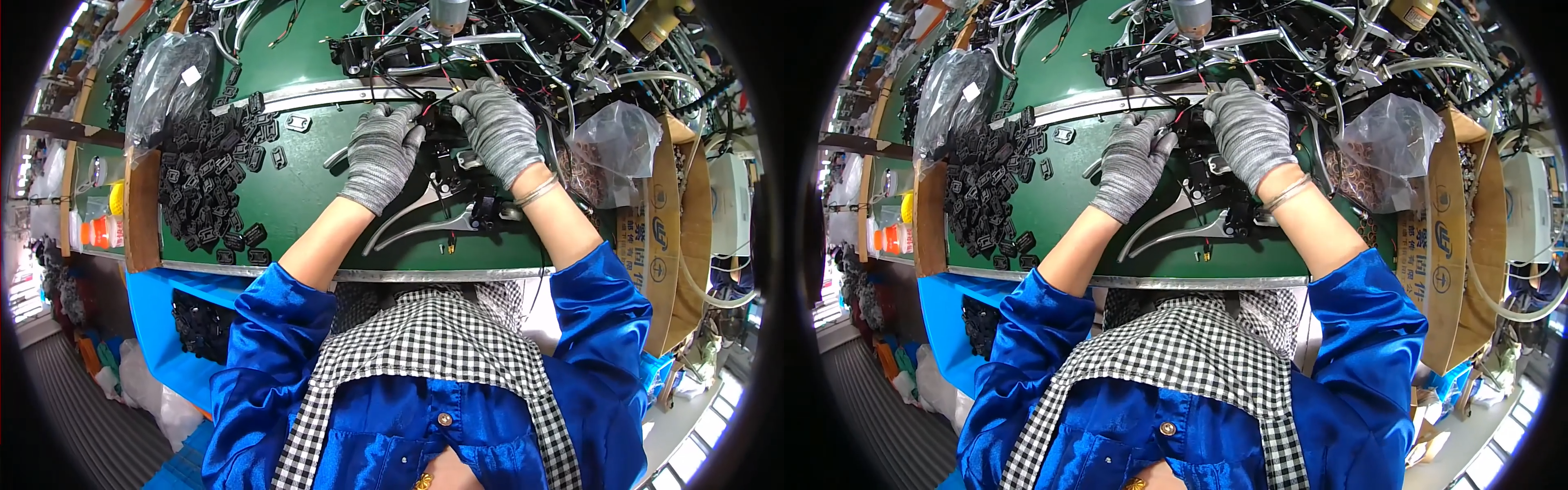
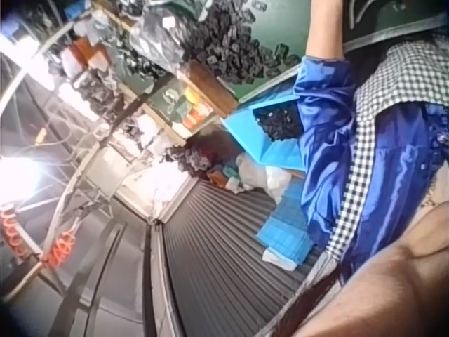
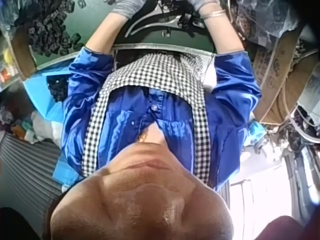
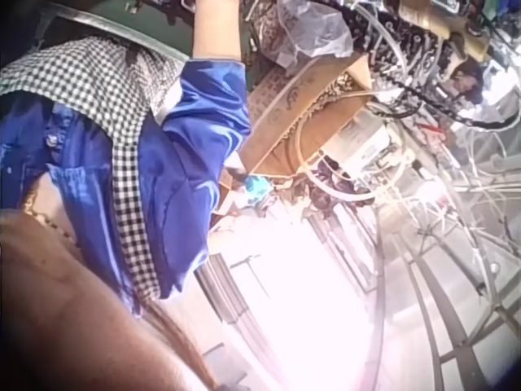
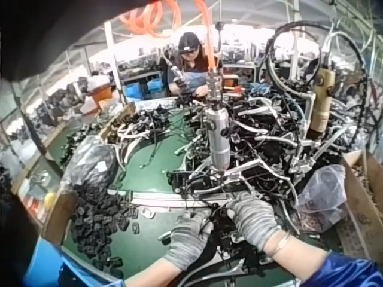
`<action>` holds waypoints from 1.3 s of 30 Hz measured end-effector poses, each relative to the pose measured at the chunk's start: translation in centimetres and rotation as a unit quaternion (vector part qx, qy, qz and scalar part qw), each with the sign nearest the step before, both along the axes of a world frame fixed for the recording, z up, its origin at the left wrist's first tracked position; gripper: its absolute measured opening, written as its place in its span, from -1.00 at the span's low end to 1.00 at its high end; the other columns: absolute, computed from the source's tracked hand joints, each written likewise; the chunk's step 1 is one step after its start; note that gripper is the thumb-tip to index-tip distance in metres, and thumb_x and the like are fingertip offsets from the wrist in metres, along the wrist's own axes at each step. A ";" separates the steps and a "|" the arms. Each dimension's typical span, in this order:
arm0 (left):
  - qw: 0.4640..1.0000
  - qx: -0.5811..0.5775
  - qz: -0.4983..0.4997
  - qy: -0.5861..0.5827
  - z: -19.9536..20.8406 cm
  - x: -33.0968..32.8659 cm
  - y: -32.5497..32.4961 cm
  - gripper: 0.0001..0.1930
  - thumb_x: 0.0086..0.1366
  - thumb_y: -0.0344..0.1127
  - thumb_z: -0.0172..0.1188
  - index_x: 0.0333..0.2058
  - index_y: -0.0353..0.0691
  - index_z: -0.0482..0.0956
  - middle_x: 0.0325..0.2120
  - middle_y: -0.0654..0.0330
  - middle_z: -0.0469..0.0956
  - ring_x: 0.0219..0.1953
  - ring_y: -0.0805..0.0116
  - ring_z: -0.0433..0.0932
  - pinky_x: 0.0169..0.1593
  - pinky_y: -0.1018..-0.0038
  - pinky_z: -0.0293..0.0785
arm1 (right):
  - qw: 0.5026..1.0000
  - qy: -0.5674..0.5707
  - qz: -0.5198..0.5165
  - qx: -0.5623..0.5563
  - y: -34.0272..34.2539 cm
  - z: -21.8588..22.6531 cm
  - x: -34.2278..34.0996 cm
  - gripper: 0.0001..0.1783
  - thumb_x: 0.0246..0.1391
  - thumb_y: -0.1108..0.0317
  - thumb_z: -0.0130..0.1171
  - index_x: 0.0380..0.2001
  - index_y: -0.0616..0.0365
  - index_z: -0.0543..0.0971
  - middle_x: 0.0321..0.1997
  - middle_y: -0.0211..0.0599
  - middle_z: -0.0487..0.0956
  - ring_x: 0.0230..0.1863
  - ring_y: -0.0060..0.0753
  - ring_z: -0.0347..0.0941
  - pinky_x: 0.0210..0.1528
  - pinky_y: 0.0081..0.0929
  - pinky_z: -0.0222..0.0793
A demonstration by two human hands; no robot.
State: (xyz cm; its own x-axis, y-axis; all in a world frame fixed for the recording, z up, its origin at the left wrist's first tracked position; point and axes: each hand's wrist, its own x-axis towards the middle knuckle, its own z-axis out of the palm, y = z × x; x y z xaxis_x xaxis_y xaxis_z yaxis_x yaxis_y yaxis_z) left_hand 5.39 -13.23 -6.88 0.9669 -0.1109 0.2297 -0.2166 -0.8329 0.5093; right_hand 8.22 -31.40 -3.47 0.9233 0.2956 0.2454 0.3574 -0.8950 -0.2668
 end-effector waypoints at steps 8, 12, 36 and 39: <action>0.998 0.017 0.028 -0.060 2.2 -2.9 2.4 -0.69 0.10 -0.23 0.25 -0.15 -0.10 0.58 -0.18 -0.04 0.50 -0.12 -0.04 0.48 -0.02 0.15 0.44 | 0.995 0.014 0.096 0.021 6.1 5.4 1.1 -0.75 0.09 0.26 0.17 -0.18 0.10 0.59 -0.16 -0.11 0.55 -0.13 0.00 0.51 -0.04 -0.20 0.43; 0.999 0.031 0.026 -0.026 4.6 -7.0 6.9 -0.71 0.12 -0.24 0.28 -0.16 -0.11 0.59 -0.22 -0.03 0.50 -0.14 -0.03 0.49 -0.03 0.18 0.45 | 0.967 0.085 0.236 -0.043 14.5 2.4 3.5 -0.69 0.08 0.19 0.18 -0.15 0.12 0.56 -0.15 -0.05 0.56 -0.09 0.02 0.50 -0.02 -0.16 0.41; 0.951 0.241 0.195 0.019 4.0 1.2 25.4 -0.69 0.15 -0.09 0.28 -0.11 0.12 0.59 -0.04 0.08 0.48 0.04 0.02 0.46 0.07 0.17 0.44 | 0.780 0.262 0.466 0.325 12.3 13.1 -9.2 -0.61 0.17 0.30 0.19 0.03 0.17 0.45 -0.15 -0.35 0.55 -0.10 -0.47 0.45 0.00 -0.53 0.40; 0.950 0.215 0.221 0.054 3.8 1.5 25.0 -0.68 0.15 -0.10 0.29 -0.09 0.11 0.58 -0.02 0.08 0.46 0.03 0.00 0.47 0.06 0.16 0.45 | 0.803 0.240 0.437 0.325 10.2 13.0 -10.2 -0.61 0.18 0.29 0.18 0.04 0.18 0.45 -0.16 -0.35 0.56 -0.13 -0.48 0.47 -0.03 -0.54 0.42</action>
State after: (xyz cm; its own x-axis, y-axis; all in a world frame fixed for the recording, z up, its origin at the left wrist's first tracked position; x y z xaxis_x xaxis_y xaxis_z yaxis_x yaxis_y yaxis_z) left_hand 6.92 11.73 -3.06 0.9562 0.2505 0.1514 0.2373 -0.9662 0.1005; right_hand -1.94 -21.15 9.50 0.4673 0.8358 0.2883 0.4897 0.0268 -0.8715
